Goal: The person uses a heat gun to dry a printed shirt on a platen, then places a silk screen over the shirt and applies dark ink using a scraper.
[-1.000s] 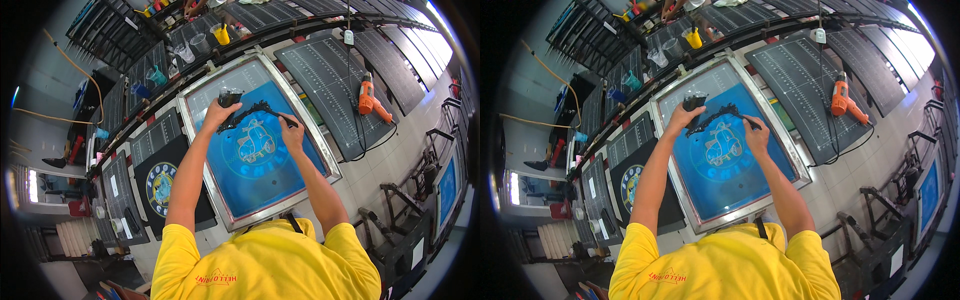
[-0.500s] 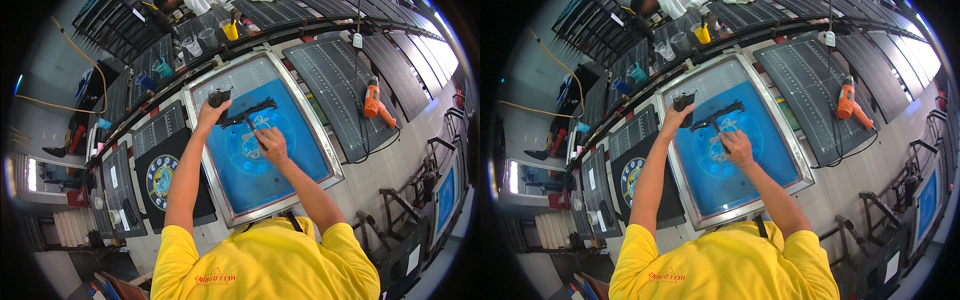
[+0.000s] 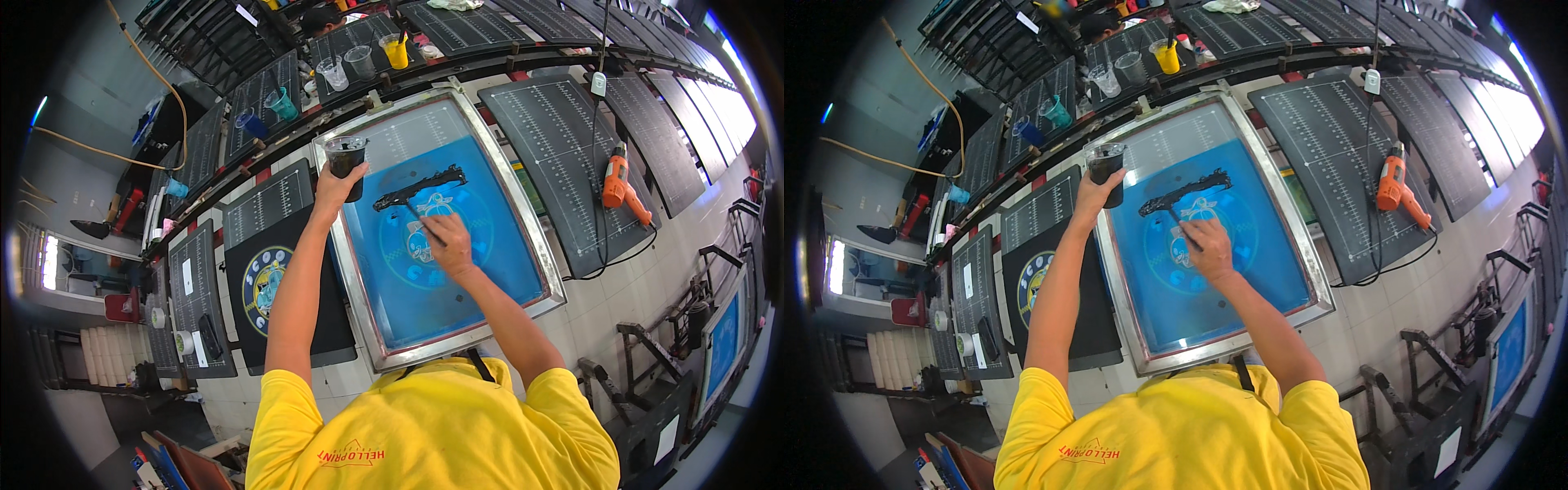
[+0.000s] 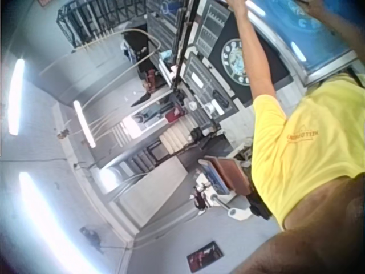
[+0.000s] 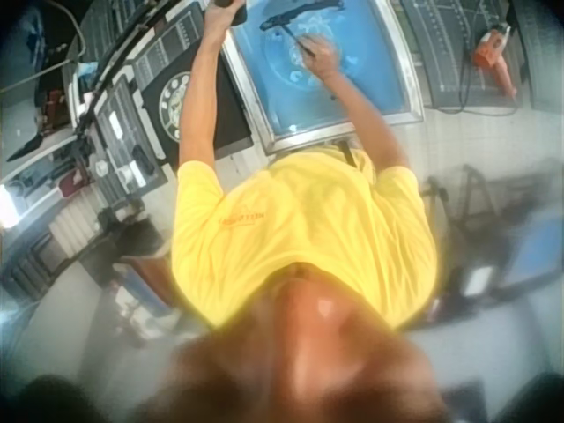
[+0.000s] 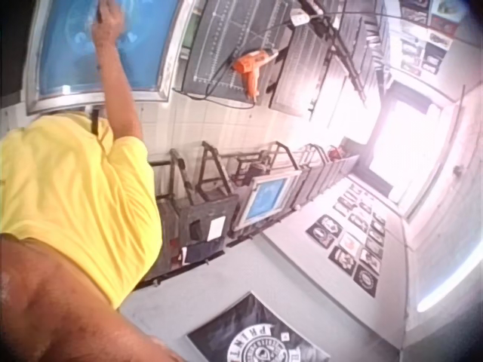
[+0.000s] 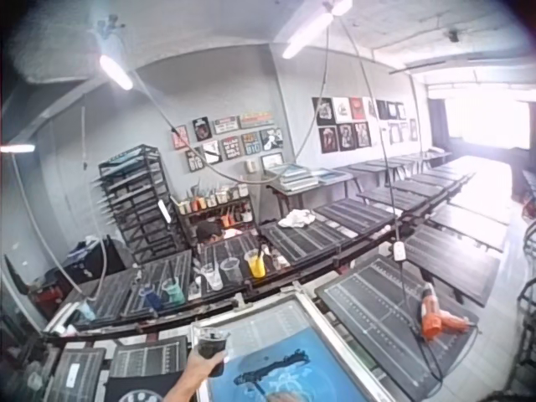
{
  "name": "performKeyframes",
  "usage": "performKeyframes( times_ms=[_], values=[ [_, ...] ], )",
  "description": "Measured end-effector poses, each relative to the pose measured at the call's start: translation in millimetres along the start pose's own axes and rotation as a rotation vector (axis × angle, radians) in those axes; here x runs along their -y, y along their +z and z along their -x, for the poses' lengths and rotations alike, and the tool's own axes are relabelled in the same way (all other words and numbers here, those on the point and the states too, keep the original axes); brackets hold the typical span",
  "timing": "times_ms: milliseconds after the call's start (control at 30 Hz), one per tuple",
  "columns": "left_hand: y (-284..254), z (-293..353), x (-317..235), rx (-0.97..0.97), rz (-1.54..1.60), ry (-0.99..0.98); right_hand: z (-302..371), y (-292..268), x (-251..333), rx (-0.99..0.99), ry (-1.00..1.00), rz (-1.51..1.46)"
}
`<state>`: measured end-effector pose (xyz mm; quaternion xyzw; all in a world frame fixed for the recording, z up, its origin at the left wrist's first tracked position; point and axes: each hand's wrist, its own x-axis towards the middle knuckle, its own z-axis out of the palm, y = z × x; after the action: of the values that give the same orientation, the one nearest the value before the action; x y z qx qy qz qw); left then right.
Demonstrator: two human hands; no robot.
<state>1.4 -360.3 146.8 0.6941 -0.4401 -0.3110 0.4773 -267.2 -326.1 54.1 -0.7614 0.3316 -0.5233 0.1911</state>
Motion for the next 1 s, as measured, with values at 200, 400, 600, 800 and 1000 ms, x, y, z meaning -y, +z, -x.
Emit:
performKeyframes(
  times_ms=[200,400,600,800,1000],
  values=[
    [16,2,-1,0.046,0.031,0.016,-8,-44,-32,-0.155,0.179,0.077],
    [37,-1,7,0.031,0.143,0.139,-14,-63,-47,-0.211,0.278,0.033],
    [44,-1,9,0.026,0.096,0.091,-13,-74,-54,-0.235,0.252,0.064],
    [43,1,17,0.04,0.081,0.123,-11,-78,-48,-0.223,0.251,0.058],
    [64,17,6,0.008,0.07,0.16,-3,-87,-51,-0.276,0.239,0.073]
  ],
)
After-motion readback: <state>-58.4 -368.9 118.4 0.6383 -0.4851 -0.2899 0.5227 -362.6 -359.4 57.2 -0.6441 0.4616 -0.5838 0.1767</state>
